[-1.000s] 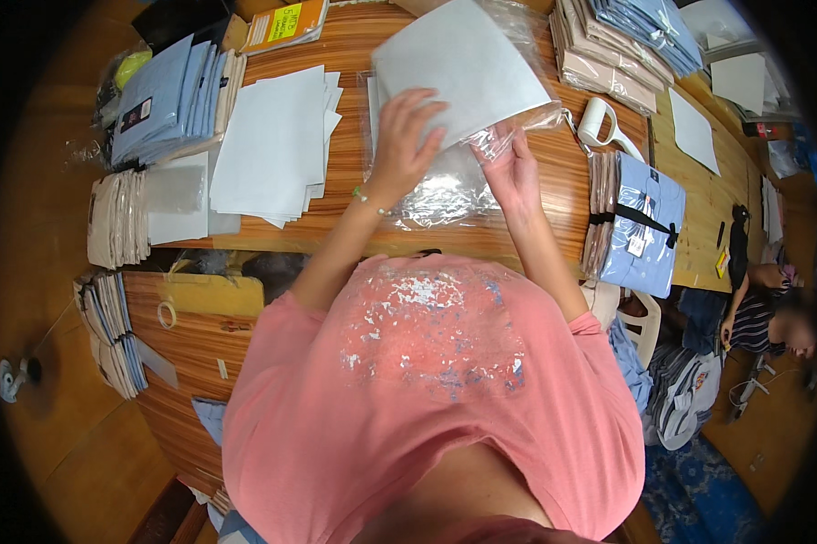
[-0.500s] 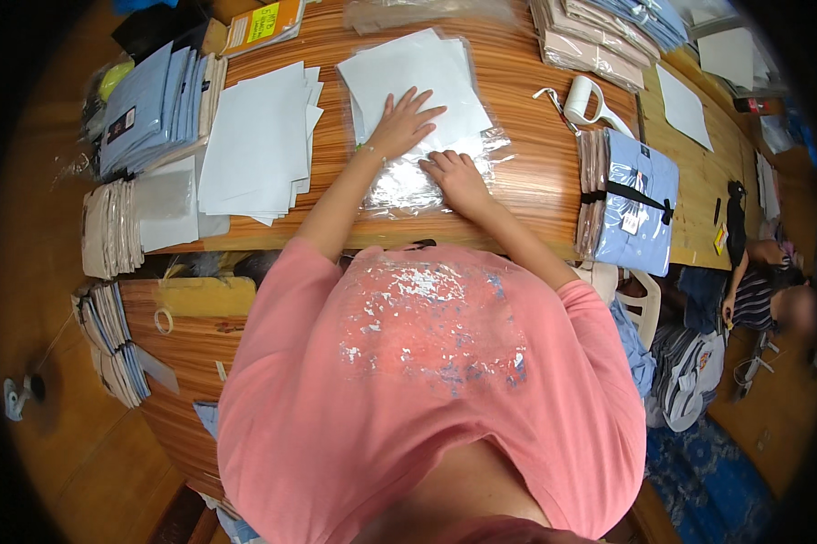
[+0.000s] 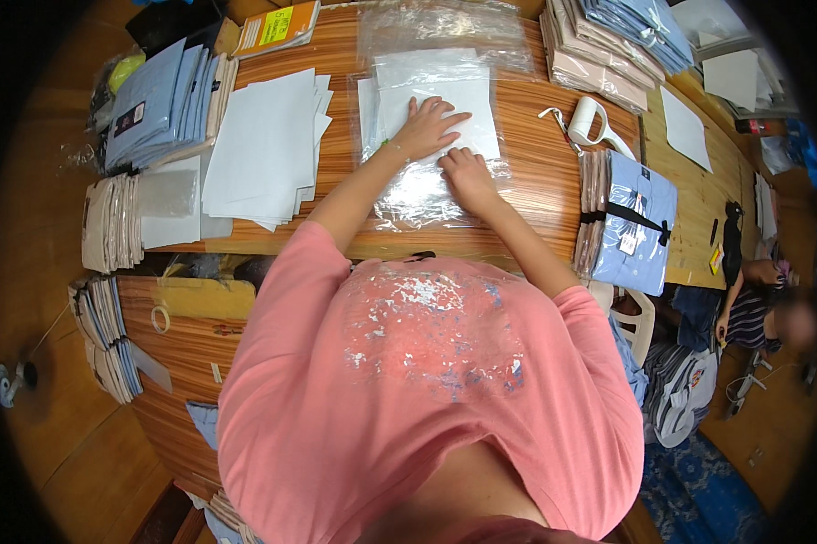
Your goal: The person packages sheets of white paper into clear plastic bags by hand, sliding small stacks of paper into the bags and flattening them on a wooden desk.
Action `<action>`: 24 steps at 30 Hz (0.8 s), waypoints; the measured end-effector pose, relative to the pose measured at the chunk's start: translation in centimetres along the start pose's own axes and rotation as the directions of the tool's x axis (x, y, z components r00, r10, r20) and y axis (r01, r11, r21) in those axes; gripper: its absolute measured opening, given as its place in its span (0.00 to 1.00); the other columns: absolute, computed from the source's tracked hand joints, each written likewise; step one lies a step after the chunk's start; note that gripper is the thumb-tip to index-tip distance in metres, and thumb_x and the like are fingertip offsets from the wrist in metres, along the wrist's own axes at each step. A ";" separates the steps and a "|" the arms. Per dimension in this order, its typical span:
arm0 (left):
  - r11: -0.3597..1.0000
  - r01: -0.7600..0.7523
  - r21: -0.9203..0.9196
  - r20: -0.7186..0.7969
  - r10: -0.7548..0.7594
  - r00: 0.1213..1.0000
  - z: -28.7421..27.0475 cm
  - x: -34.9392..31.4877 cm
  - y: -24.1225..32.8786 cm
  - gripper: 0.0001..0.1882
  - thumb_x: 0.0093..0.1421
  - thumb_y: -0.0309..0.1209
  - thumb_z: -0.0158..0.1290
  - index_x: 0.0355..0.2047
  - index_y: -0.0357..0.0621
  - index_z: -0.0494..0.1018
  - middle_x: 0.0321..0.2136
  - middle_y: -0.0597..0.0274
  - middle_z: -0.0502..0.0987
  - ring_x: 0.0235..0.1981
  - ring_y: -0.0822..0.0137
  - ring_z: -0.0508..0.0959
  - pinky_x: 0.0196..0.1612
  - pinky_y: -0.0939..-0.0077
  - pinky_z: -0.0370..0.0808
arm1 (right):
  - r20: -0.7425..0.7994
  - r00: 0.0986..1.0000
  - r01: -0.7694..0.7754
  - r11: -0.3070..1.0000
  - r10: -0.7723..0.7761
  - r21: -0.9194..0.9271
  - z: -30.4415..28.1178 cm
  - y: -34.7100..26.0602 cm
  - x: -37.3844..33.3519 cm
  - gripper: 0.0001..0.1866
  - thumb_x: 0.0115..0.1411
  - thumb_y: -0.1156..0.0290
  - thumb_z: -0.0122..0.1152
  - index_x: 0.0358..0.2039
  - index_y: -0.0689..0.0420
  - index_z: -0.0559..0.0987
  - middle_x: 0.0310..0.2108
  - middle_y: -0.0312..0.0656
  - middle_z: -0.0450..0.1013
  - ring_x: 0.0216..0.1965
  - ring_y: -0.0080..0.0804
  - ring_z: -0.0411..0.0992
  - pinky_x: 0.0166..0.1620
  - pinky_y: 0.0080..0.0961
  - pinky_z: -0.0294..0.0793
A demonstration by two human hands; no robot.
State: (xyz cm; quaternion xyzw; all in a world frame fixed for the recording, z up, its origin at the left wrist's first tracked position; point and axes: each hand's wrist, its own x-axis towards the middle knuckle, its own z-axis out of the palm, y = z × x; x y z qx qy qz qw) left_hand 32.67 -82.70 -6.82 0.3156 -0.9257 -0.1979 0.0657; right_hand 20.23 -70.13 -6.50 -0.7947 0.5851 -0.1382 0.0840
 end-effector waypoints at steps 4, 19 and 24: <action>0.997 -0.008 0.079 -0.007 0.008 1.000 1.1 1.1 0.0 0.22 0.62 0.39 0.46 0.58 0.62 0.66 0.61 0.58 0.59 0.66 0.54 0.50 0.63 0.33 0.42 | 0.057 0.998 -0.024 0.998 0.020 0.060 -1.0 1.4 -0.2 0.06 0.54 0.74 0.55 0.33 0.57 0.76 0.35 0.42 0.71 0.44 0.40 0.68 0.45 0.37 0.66; 0.975 -0.167 0.144 -0.100 0.182 0.978 1.3 2.9 -2.9 0.22 0.64 0.44 0.43 0.59 0.65 0.64 0.63 0.64 0.57 0.68 0.61 0.50 0.66 0.39 0.43 | -0.049 0.988 0.156 0.963 -0.149 0.218 -1.5 2.2 2.5 0.07 0.49 0.81 0.54 0.31 0.60 0.74 0.31 0.46 0.72 0.37 0.43 0.71 0.41 0.35 0.72; 0.974 -0.180 0.137 -0.114 0.196 0.974 1.6 3.1 -3.6 0.23 0.61 0.44 0.46 0.57 0.66 0.65 0.63 0.66 0.57 0.67 0.61 0.51 0.65 0.38 0.44 | -0.045 0.972 0.235 0.968 -0.232 0.091 -2.4 1.2 2.6 0.08 0.46 0.79 0.54 0.30 0.59 0.74 0.30 0.43 0.71 0.37 0.40 0.70 0.41 0.33 0.73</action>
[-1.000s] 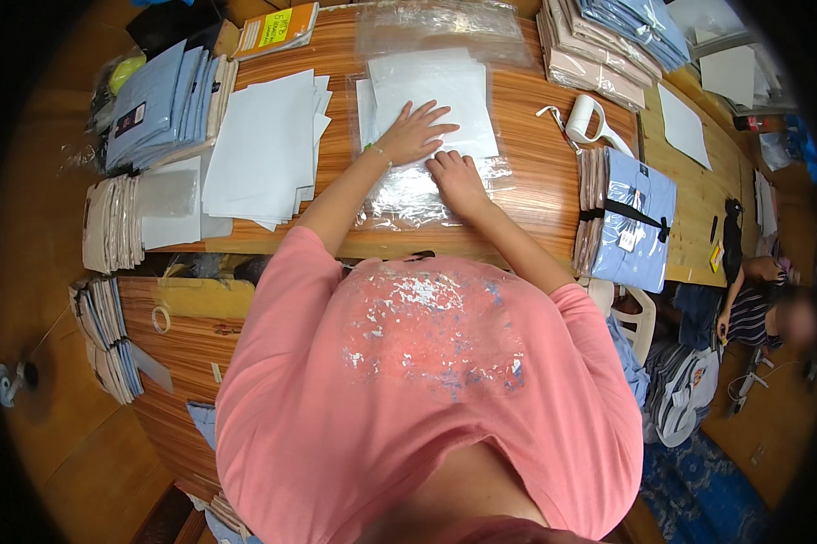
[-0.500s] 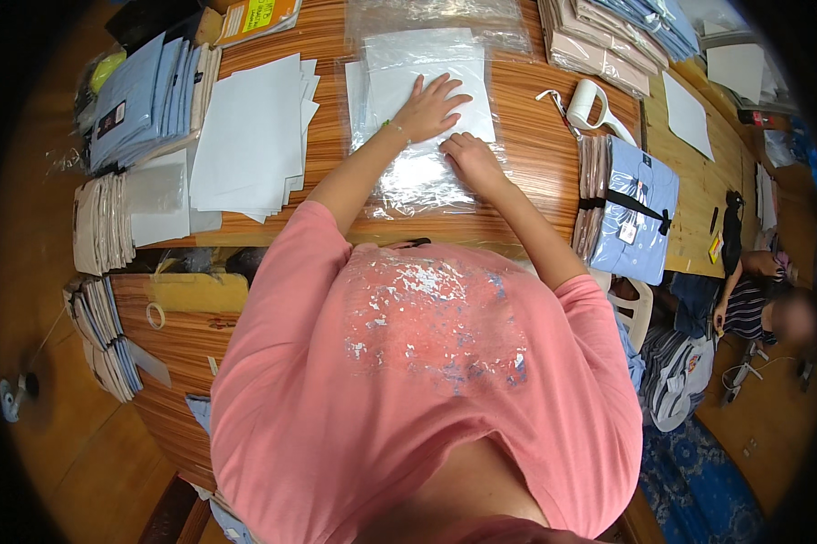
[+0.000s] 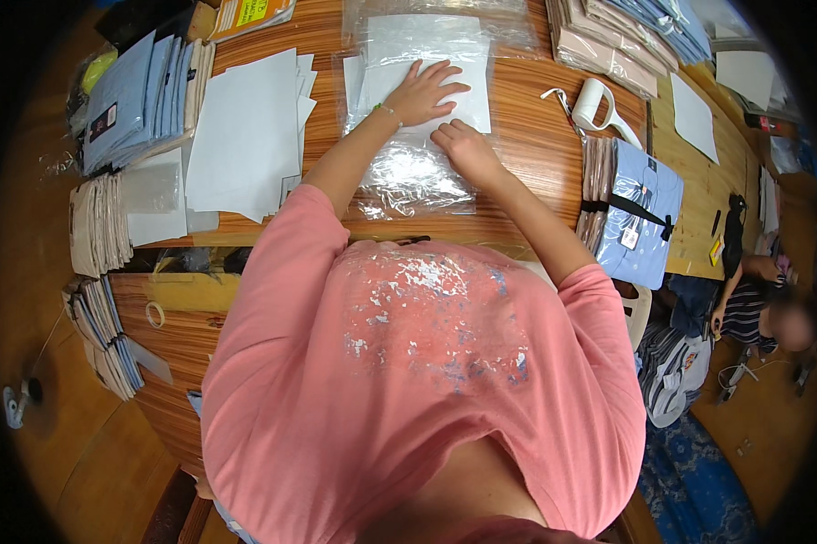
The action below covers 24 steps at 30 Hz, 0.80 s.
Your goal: The person packages sheets of white paper into clear plastic bags by hand, sliding small stacks of paper into the bags and flattening them on a wooden desk.
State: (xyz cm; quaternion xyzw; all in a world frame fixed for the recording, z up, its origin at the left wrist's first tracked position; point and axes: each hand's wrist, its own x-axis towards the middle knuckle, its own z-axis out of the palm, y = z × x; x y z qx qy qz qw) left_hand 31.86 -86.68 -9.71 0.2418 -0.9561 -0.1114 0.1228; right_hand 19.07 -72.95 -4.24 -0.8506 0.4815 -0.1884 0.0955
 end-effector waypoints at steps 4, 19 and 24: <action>0.999 -0.030 -0.018 0.007 0.030 1.000 0.1 -0.1 0.2 0.23 0.61 0.44 0.47 0.58 0.66 0.65 0.63 0.67 0.57 0.66 0.61 0.52 0.65 0.39 0.44 | -0.013 1.000 0.021 0.999 -0.021 -0.032 -0.1 -0.6 -0.6 0.08 0.46 0.78 0.54 0.30 0.58 0.74 0.30 0.41 0.71 0.36 0.38 0.69 0.41 0.30 0.73; 1.000 -0.008 -0.011 0.094 0.009 0.996 0.1 0.9 -0.9 0.23 0.64 0.43 0.44 0.60 0.66 0.62 0.65 0.66 0.54 0.69 0.63 0.47 0.67 0.44 0.39 | 0.092 0.995 -0.051 0.985 0.036 0.163 -1.7 -8.1 -8.8 0.10 0.48 0.76 0.55 0.34 0.58 0.74 0.32 0.40 0.69 0.39 0.37 0.68 0.42 0.31 0.70; 0.983 -0.169 -0.069 -0.134 0.159 0.978 -3.3 0.8 -0.5 0.20 0.61 0.40 0.50 0.54 0.59 0.69 0.59 0.62 0.64 0.64 0.61 0.58 0.65 0.53 0.53 | 0.049 0.984 -0.174 0.975 0.169 0.135 -3.1 -6.5 -8.5 0.14 0.45 0.80 0.56 0.36 0.55 0.75 0.35 0.40 0.70 0.41 0.39 0.68 0.48 0.36 0.65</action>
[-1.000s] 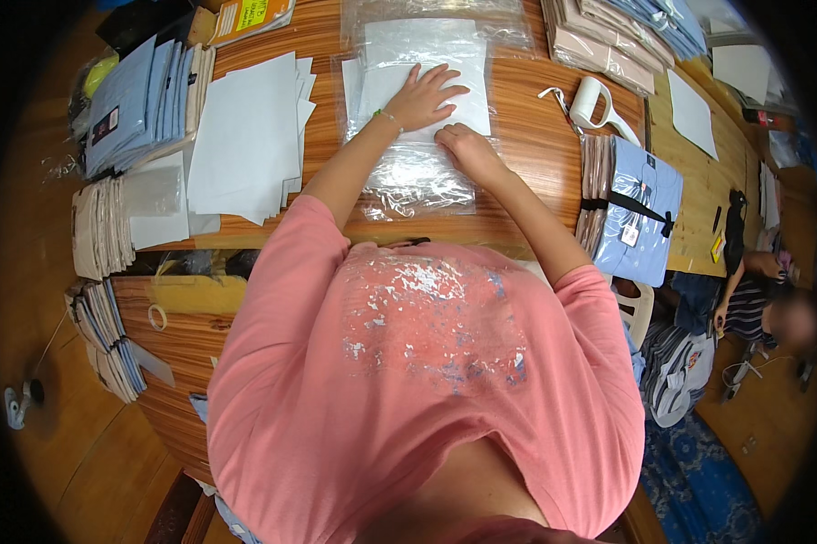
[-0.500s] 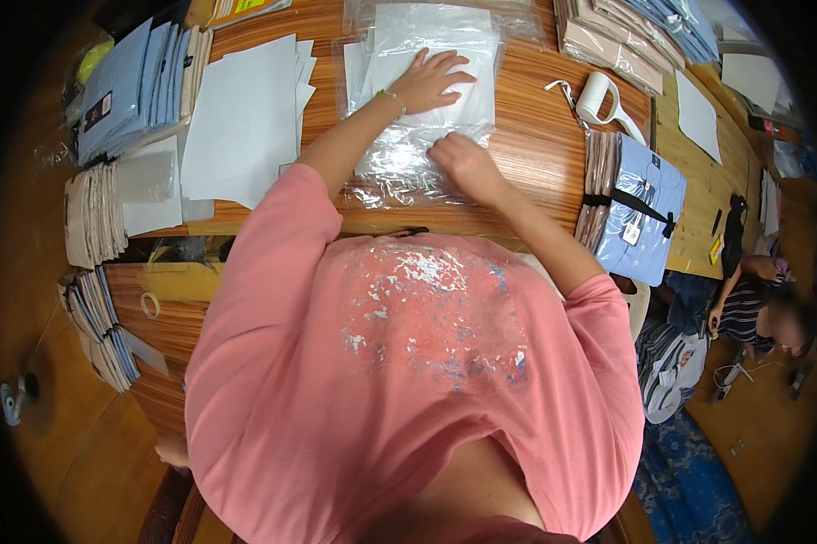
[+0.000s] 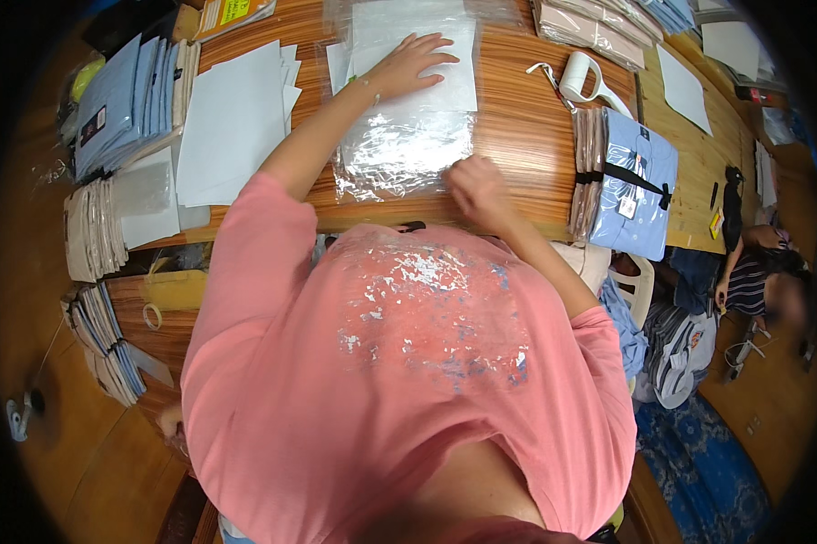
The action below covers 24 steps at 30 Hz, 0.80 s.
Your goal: The person packages sheets of white paper into clear plastic bags by hand, sliding small stacks of paper into the bags and flattening them on a wooden desk.
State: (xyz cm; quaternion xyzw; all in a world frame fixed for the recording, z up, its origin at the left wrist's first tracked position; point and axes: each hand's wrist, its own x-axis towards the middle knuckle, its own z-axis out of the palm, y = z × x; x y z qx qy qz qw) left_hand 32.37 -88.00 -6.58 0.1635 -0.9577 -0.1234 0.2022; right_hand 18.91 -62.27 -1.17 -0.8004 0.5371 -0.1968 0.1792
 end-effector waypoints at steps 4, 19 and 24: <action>0.984 0.001 -0.177 0.080 0.013 0.997 -5.9 -2.6 6.3 0.16 0.58 0.35 0.54 0.46 0.47 0.74 0.44 0.59 0.74 0.50 0.57 0.71 0.55 0.63 0.66 | -0.045 0.999 0.009 0.999 -0.011 -0.045 0.4 4.0 -1.7 0.26 0.44 0.84 0.56 0.47 0.54 0.74 0.50 0.43 0.69 0.55 0.40 0.65 0.56 0.39 0.62; 0.904 0.367 -0.221 0.262 -0.307 0.915 -5.2 -16.5 10.7 0.23 0.54 0.40 0.59 0.49 0.44 0.73 0.49 0.56 0.72 0.52 0.55 0.69 0.55 0.63 0.66 | -0.132 0.969 -0.151 0.928 0.207 0.342 2.2 7.3 -2.6 0.05 0.59 0.73 0.57 0.33 0.61 0.77 0.41 0.43 0.76 0.43 0.39 0.73 0.50 0.33 0.68; 0.649 0.606 -0.460 0.234 -0.570 0.787 -4.4 -16.2 11.0 0.14 0.58 0.36 0.56 0.40 0.39 0.76 0.37 0.56 0.77 0.36 0.61 0.76 0.42 0.69 0.72 | -0.065 0.842 -0.366 0.656 0.535 0.661 3.3 7.7 -2.2 0.07 0.59 0.72 0.60 0.33 0.63 0.78 0.34 0.43 0.76 0.32 0.31 0.72 0.38 0.23 0.71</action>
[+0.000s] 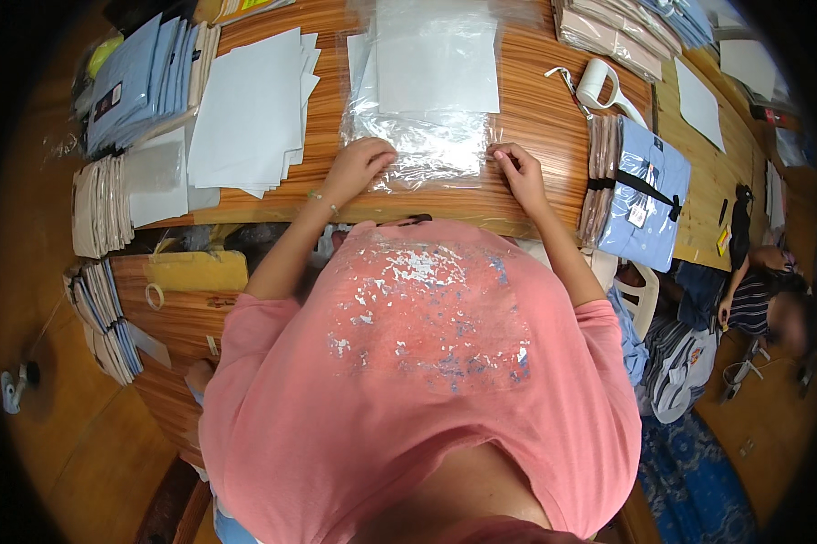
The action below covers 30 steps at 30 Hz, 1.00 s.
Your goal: The person packages sheets of white paper into clear plastic bags by hand, sliding small stacks of paper into the bags and flattening them on a wooden desk.
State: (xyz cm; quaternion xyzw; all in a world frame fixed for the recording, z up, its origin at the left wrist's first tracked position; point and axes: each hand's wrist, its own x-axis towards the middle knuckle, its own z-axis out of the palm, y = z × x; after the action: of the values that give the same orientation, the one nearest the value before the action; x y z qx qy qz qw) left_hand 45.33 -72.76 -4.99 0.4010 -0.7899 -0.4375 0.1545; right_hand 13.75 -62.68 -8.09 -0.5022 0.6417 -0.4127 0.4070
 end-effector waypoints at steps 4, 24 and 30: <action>0.995 0.056 -0.089 -0.225 -0.074 0.972 1.3 0.1 -0.3 0.11 0.59 0.34 0.55 0.32 0.36 0.77 0.28 0.55 0.79 0.23 0.65 0.77 0.30 0.73 0.73 | -0.084 0.995 0.036 0.994 -0.044 -0.103 0.1 -1.3 0.3 0.07 0.59 0.72 0.61 0.32 0.63 0.80 0.32 0.41 0.76 0.28 0.26 0.71 0.34 0.21 0.70; 0.919 0.226 -0.325 -0.120 -0.277 0.953 1.8 0.7 -0.7 0.12 0.54 0.35 0.61 0.27 0.36 0.78 0.22 0.61 0.77 0.22 0.73 0.75 0.26 0.76 0.71 | -0.005 0.988 -0.152 0.984 0.154 0.097 -0.6 -1.8 0.2 0.04 0.59 0.76 0.59 0.34 0.64 0.79 0.27 0.39 0.78 0.31 0.20 0.75 0.37 0.16 0.72; 0.992 0.099 0.080 -0.253 -0.075 0.964 2.3 0.7 0.3 0.14 0.51 0.38 0.63 0.22 0.39 0.78 0.26 0.59 0.74 0.34 0.58 0.71 0.41 0.65 0.67 | -0.094 0.985 -0.149 0.988 0.145 -0.029 0.0 -0.8 -0.9 0.04 0.57 0.75 0.62 0.30 0.62 0.78 0.24 0.39 0.76 0.26 0.21 0.72 0.33 0.18 0.71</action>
State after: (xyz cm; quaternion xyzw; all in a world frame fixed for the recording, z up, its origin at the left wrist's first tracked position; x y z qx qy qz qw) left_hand 43.35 -71.94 -6.16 0.4938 -0.7652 -0.3530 0.2147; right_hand 14.19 -61.90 -7.22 -0.4412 0.7022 -0.3927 0.3975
